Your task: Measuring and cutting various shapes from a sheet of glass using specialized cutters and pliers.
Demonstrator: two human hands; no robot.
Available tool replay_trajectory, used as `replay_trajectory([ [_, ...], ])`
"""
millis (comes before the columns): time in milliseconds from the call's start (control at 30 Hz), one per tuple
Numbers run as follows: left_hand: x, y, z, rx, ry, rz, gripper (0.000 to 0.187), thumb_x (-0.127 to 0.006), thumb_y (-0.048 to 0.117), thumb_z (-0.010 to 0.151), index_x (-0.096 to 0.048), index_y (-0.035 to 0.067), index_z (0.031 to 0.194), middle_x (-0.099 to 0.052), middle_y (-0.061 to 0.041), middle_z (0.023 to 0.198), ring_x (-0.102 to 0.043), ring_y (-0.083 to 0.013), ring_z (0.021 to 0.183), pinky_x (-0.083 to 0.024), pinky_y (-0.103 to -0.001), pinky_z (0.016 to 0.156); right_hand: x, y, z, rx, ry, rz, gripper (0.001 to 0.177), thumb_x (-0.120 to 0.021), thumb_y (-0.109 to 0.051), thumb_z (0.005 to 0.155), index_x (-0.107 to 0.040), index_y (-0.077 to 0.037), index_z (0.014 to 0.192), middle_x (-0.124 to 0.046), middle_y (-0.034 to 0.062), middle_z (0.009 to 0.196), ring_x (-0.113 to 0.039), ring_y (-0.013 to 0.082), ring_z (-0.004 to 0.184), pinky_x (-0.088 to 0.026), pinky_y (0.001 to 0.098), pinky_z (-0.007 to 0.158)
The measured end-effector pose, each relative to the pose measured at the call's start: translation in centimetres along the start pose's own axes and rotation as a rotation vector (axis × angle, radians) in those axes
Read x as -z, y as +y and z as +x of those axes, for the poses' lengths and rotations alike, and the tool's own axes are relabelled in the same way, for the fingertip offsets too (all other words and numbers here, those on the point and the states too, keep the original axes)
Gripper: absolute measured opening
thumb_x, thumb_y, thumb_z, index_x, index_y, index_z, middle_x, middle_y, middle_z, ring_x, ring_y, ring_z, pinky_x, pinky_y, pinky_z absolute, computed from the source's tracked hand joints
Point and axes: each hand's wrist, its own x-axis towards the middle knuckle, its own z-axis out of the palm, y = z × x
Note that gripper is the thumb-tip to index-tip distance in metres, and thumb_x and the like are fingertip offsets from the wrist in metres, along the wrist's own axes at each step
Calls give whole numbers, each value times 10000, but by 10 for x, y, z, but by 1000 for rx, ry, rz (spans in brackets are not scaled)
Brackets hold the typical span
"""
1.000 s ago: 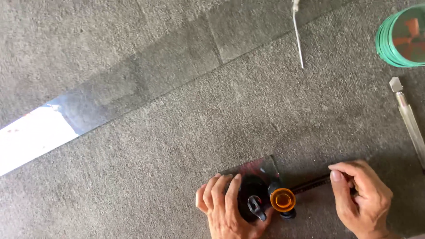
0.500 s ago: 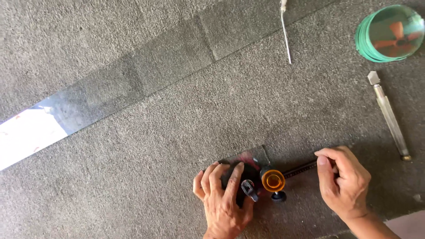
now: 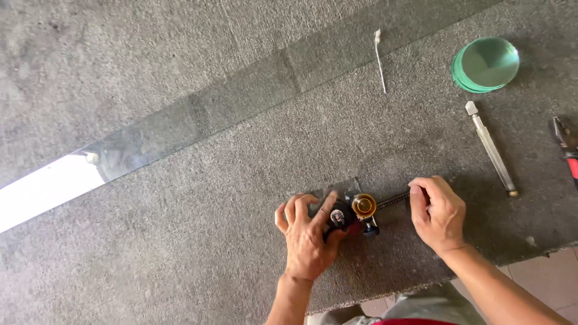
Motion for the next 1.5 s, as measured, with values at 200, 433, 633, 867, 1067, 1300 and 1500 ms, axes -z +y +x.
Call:
replay_trajectory([
  [200,17,-2,-8,35,75,-38,935,-918,445,633,-534,150,1433,-540,-118,1285,-443,-352,1278,-220,-575,1097,-3,4,-3,9,7,-21,47,-615,-68,1010,-654,-43,1011,-649,112,892,-654,269,753,-510,366,690],
  [433,7,-4,-19,83,22,-115,967,-940,317,598,-510,141,1446,-505,-142,1366,-484,-360,1216,-374,-487,1021,-4,6,-3,-8,-21,-52,70,-600,-88,1026,-659,-54,1008,-671,87,897,-664,228,727,-523,348,669],
  [633,3,3,-12,53,15,-114,936,-936,341,645,-500,107,1440,-524,-139,1333,-522,-331,1150,-394,-486,967,-6,10,-4,-13,-14,-68,83,-597,-99,1028,-665,-54,1009,-672,92,901,-674,233,752,-531,349,683],
  [867,-10,-6,-6,-9,29,-112,650,-859,229,737,-653,113,1343,-620,-56,1250,-559,-280,1120,-407,-436,942,-2,8,-5,17,-14,-46,50,-621,-89,1032,-662,-66,1051,-675,90,979,-680,249,842,-539,362,748],
  [1067,-3,1,1,81,8,-89,613,-869,234,673,-703,141,1256,-601,-68,1109,-539,-298,1051,-395,-462,898,26,-48,0,-3,5,35,245,-698,-122,929,-643,-87,1165,-539,137,1265,-611,249,903,-534,341,740],
  [1300,5,6,0,103,-9,-50,607,-871,220,679,-687,140,1252,-565,-79,1055,-520,-306,1036,-382,-481,891,11,-103,12,765,-235,-126,519,-830,-295,685,-675,-114,1146,-626,85,1157,-543,308,1151,-363,552,1026],
  [1500,-4,4,-6,102,-30,-55,618,-848,158,684,-674,150,1277,-554,-74,1069,-512,-297,1049,-373,-478,908,-1,-105,30,858,-350,-157,401,-802,-246,739,-687,-90,1091,-635,34,1059,-565,252,1119,-338,547,1050],
])
